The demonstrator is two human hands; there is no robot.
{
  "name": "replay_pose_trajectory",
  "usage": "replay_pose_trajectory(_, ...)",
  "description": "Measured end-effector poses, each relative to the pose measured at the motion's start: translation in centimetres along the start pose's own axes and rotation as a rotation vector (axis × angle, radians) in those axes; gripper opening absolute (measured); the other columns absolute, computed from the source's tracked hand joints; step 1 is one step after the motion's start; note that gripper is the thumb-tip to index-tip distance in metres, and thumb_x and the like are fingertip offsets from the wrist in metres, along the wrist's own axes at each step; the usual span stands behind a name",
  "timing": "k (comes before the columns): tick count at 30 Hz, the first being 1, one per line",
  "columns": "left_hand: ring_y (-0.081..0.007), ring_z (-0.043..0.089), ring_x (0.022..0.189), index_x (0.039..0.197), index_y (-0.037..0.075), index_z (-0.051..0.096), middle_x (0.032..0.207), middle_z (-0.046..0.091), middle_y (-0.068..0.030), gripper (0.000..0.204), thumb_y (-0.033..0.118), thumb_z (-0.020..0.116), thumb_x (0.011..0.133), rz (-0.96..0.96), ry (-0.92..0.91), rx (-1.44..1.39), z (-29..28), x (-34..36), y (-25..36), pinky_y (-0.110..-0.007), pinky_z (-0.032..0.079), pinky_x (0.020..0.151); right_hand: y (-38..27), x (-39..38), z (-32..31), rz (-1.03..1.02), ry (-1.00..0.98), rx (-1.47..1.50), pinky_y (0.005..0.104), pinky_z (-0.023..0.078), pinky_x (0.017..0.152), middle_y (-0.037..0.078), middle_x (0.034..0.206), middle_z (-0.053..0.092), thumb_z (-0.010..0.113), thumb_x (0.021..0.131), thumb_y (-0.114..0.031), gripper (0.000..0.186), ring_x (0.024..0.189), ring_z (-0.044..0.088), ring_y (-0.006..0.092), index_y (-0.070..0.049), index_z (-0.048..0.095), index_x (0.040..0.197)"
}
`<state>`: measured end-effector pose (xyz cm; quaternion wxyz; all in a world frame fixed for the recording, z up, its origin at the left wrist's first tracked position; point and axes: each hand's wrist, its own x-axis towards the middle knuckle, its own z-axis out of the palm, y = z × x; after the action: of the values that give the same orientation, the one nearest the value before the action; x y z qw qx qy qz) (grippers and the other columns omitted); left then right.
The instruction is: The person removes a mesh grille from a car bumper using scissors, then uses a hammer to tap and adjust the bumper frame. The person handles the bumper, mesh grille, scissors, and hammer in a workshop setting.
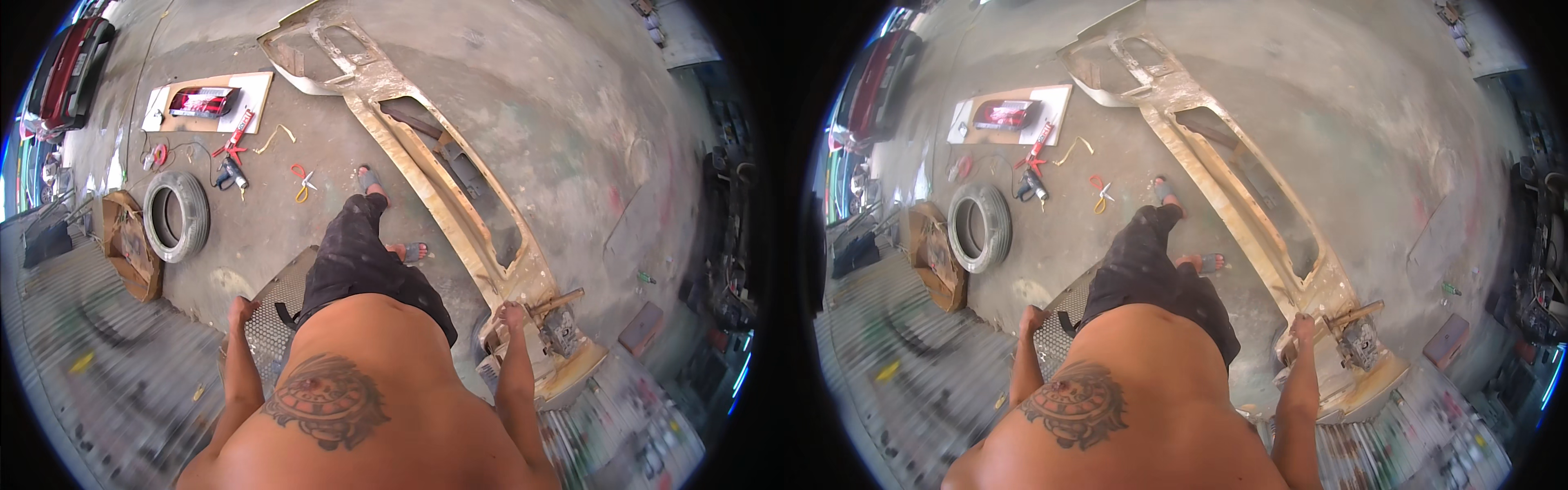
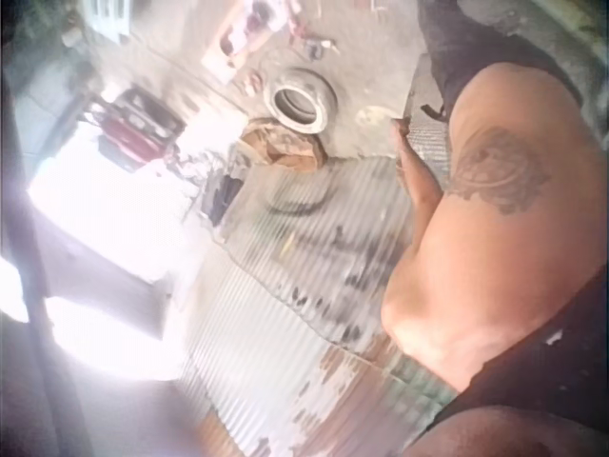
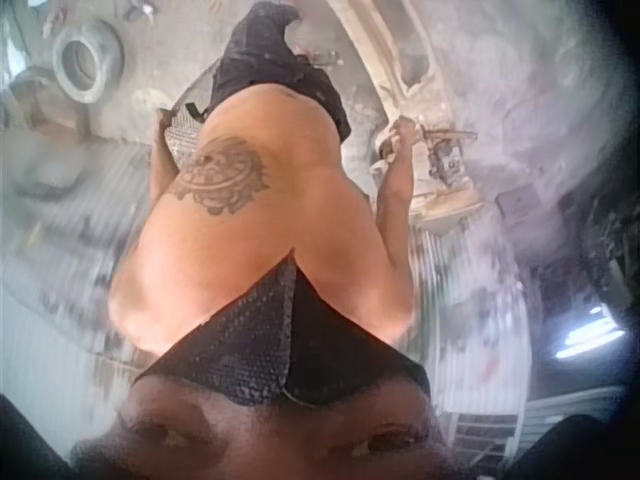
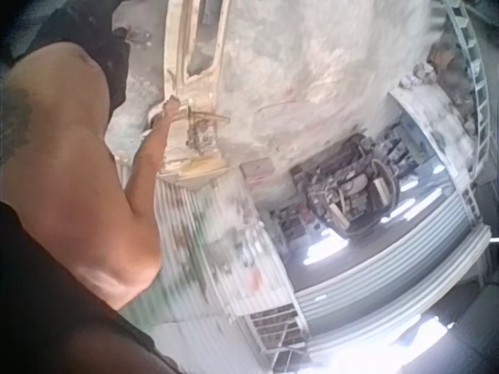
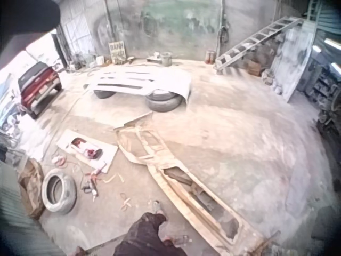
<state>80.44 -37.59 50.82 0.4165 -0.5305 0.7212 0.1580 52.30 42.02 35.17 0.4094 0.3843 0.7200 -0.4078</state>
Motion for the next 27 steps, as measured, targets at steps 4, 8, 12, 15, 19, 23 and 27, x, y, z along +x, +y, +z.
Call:
replay_pose_trajectory(4,-0.036,0.068,0.104,0.1,-0.001,0.073,0.107,0.071,-0.0231,0.049,0.043,0.075,0.078,0.039,0.006,0.125,-7.2,4.4,6.3,-0.044,0.053,0.087,-5.7,-1.3,5.5,-0.032,0.075,0.058,0.0302,0.049,0.049,0.006,0.076,0.06,0.057,0.095,-0.025,0.029,0.061,0.061,0.017,-0.003,0.061,0.113)
replay_pose_trajectory(8,-0.0376,0.068,0.102,0.104,-0.003,0.072,0.108,0.069,-0.0257,0.048,0.039,0.073,0.08,0.107,0.079,0.184,-13.0,8.6,14.5,-0.045,0.053,0.084,-13.6,-3.3,12.9,-0.107,-0.052,-0.071,0.0293,0.049,0.056,0.006,0.082,0.063,0.058,0.097,-0.032,0.033,0.065,0.061,0.0156,-0.005,0.065,0.114)
replay_pose_trajectory(12,-0.0389,0.066,0.107,0.106,-0.003,0.071,0.112,0.068,-0.0261,0.053,0.044,0.072,0.081,0.15,-0.025,0.165,-15.8,12.5,20.3,-0.046,0.053,0.087,-24.5,-5.7,16.1,-0.236,-0.214,-0.255,0.0293,0.048,0.059,0.007,0.082,0.064,0.058,0.097,-0.031,0.03,0.068,0.06,0.0147,-0.005,0.069,0.107)
replay_pose_trajectory(15,-0.0391,0.065,0.108,0.108,-0.002,0.07,0.113,0.068,-0.0258,0.051,0.04,0.071,0.08,0.179,-0.041,0.162,-16.1,14.4,22.3,-0.047,0.052,0.09,-32.9,-7.3,16.1,-0.323,-0.164,-0.303,0.0322,0.052,0.062,0.009,0.083,0.068,0.057,0.096,-0.033,0.035,0.071,0.064,0.0177,-0.002,0.069,0.107)
replay_pose_trajectory(19,-0.0399,0.064,0.11,0.108,-0.001,0.07,0.113,0.067,-0.0258,0.052,0.042,0.073,0.08,0.143,-0.036,0.086,-15.5,15.4,23.1,-0.047,0.051,0.094,-39.4,-5.0,11.3,-0.324,0.01,-0.457,0.0344,0.054,0.062,0.012,0.075,0.069,0.056,0.096,-0.036,0.038,0.065,0.067,0.0217,0.0,0.067,0.104)
replay_pose_trajectory(23,-0.0417,0.065,0.106,0.104,-0.004,0.071,0.108,0.068,-0.0279,0.054,0.046,0.074,0.08,0.051,-0.003,0.018,-14.0,13.9,21.6,-0.049,0.052,0.09,-48.8,-4.2,9.6,-0.25,0.057,-0.512,0.0348,0.054,0.058,0.011,0.086,0.069,0.053,0.099,-0.027,0.028,0.07,0.068,0.02,-0.003,0.064,0.109)
replay_pose_trajectory(27,-0.0442,0.065,0.103,0.101,-0.006,0.071,0.105,0.068,-0.0296,0.054,0.044,0.072,0.082,-0.044,0.058,-0.066,-14.0,11.3,20.8,-0.05,0.052,0.088,-55.7,-2.8,10.3,-0.22,-0.016,-0.445,0.0335,0.053,0.06,0.01,0.087,0.067,0.053,0.098,-0.027,0.028,0.071,0.067,0.0195,-0.004,0.063,0.111)
